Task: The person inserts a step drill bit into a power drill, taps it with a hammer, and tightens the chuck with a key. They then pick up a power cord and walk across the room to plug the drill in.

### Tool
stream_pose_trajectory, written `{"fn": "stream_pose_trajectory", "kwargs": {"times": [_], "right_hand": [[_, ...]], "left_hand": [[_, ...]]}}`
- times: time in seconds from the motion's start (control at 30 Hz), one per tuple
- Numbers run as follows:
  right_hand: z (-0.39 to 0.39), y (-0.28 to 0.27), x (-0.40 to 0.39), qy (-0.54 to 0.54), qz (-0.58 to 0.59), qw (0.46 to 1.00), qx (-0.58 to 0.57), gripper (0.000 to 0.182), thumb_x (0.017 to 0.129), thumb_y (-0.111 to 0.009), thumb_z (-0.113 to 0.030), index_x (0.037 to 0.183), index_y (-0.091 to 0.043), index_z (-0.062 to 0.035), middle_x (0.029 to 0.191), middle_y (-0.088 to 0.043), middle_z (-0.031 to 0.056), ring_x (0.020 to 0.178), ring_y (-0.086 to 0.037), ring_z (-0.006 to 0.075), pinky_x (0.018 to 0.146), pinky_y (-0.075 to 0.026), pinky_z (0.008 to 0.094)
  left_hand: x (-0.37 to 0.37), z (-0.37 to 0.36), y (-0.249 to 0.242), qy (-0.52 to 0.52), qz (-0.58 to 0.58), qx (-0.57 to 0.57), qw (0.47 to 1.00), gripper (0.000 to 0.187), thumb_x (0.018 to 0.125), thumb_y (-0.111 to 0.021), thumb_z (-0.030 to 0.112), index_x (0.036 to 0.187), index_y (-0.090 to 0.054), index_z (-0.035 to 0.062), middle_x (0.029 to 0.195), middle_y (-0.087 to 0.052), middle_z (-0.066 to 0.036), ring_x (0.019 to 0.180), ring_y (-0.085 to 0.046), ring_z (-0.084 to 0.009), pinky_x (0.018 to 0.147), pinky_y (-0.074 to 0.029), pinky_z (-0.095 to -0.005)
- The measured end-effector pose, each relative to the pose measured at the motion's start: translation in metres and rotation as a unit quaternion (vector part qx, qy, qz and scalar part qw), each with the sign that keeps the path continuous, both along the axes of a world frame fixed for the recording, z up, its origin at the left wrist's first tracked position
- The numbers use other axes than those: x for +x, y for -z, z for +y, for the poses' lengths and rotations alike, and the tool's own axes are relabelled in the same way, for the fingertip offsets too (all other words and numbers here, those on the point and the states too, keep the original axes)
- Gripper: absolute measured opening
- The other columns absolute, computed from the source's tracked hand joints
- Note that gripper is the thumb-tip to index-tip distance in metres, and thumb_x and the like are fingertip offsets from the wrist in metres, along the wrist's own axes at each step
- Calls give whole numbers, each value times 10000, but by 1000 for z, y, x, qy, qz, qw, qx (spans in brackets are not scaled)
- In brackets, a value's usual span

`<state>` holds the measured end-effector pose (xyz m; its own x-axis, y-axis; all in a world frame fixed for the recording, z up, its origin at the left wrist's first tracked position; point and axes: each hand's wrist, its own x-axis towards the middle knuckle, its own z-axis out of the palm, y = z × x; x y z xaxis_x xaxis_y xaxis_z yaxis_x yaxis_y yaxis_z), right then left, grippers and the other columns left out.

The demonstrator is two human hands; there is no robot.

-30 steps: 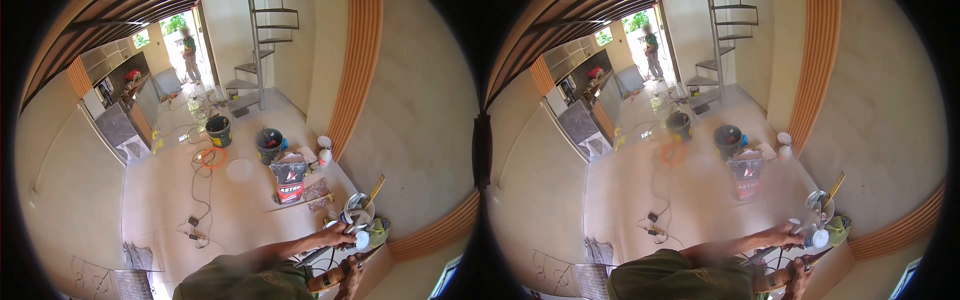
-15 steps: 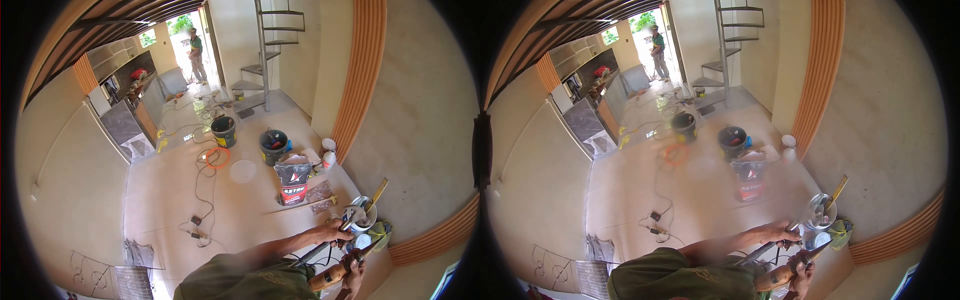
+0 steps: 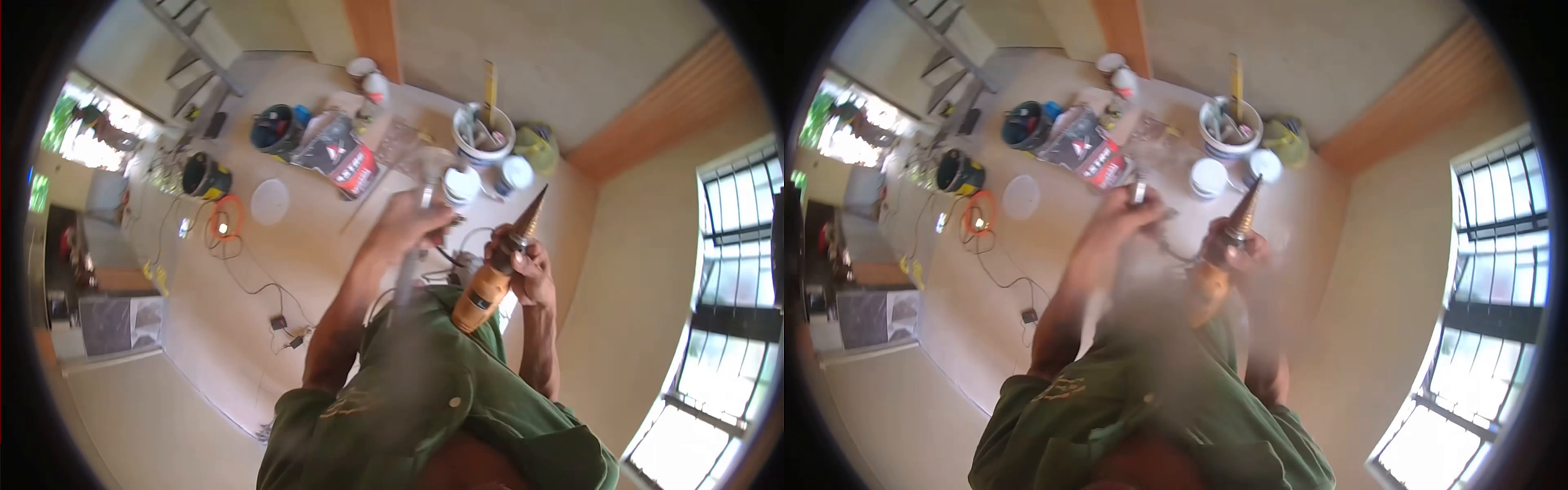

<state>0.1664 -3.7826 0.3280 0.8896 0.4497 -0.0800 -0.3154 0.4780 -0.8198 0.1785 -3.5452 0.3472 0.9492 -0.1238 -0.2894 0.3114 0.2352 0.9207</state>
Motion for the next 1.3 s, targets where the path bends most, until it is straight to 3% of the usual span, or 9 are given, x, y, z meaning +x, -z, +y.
{"fn": "stream_pose_trajectory", "kwargs": {"times": [0.17, 0.53, 0.6, 0.67, 0.77, 0.87, 0.97, 1.1, 1.3], "right_hand": [[-6, 12, -23, 41, -2, 999, 32, 606, 748, -766, -293, 1176, -515, 56, 988, -575, 123, 893, -592, 252, 795, -491, 370], [13, -22, -54, -1, 7, 1000, -14, 510, 717, -756, -210, 1096, -547, 59, 1000, -575, 137, 894, -600, 249, 783, -481, 360], [11, -21, -47, -62, -2, 995, -76, 524, 696, -735, -122, 1146, -526, 46, 1034, -582, 131, 954, -590, 235, 835, -466, 364], [22, -24, -41, -100, -14, 994, -32, 494, 730, -736, -105, 1158, -529, 29, 1040, -587, 118, 991, -573, 225, 876, -445, 355], [37, -17, -36, -128, -29, 987, -89, 481, 760, -745, -120, 1167, -530, 18, 1027, -591, 104, 989, -559, 203, 885, -434, 346], [52, -26, -34, -109, -54, 987, -103, 494, 765, -760, -168, 1162, -531, 18, 1006, -593, 92, 949, -557, 184, 865, -438, 338], [53, -25, -22, -110, -59, 989, -81, 438, 816, -689, -76, 1210, -523, 19, 1012, -611, 44, 947, -574, 121, 823, -459, 289], [66, -19, -12, -23, 18, 997, -75, 414, 805, -719, -111, 1157, -544, 16, 952, -615, 30, 841, -575, 96, 739, -466, 261], [75, -9, -22, 5, 24, 988, -155, 460, 784, -758, -144, 1166, -545, 2, 913, -605, 15, 782, -561, 76, 654, -451, 234]], "left_hand": [[-28, 30, 6, -53, 56, -66, 995, 148, 825, -691, 120, 846, -570, 38, 673, -584, -64, 476, -460, -75, 401, -328, -208], [-62, 44, 23, -41, 60, -137, 988, 139, 840, -676, 95, 868, -557, 29, 683, -574, -66, 476, -476, -86, 391, -318, -207], [-61, 37, 18, -36, 58, -148, 987, 141, 839, -678, 86, 870, -553, 29, 684, -575, -65, 473, -485, -90, 390, -322, -207], [-68, 38, 8, -49, 56, -153, 985, 147, 836, -683, 78, 871, -549, 30, 685, -575, -63, 471, -496, -93, 389, -327, -207], [-76, 38, -23, -38, 33, -103, 993, 145, 845, -683, 80, 857, -549, 28, 683, -572, -50, 464, -498, -86, 393, -354, -207], [-80, 43, -37, -26, 13, -83, 996, 142, 844, -682, 79, 843, -550, 26, 676, -569, -45, 455, -478, -74, 403, -377, -223], [-76, 41, -50, -26, 11, -86, 996, 124, 843, -670, 61, 841, -551, 28, 662, -566, -45, 457, -471, -72, 413, -377, -227], [-64, 44, -54, -40, 14, -89, 995, 102, 838, -660, 58, 842, -561, 32, 657, -572, -49, 469, -474, -74, 419, -363, -221], [-50, 33, -27, -50, 72, -64, 994, 130, 818, -693, 104, 832, -583, 36, 678, -594, -60, 483, -496, -83, 414, -351, -214]]}}
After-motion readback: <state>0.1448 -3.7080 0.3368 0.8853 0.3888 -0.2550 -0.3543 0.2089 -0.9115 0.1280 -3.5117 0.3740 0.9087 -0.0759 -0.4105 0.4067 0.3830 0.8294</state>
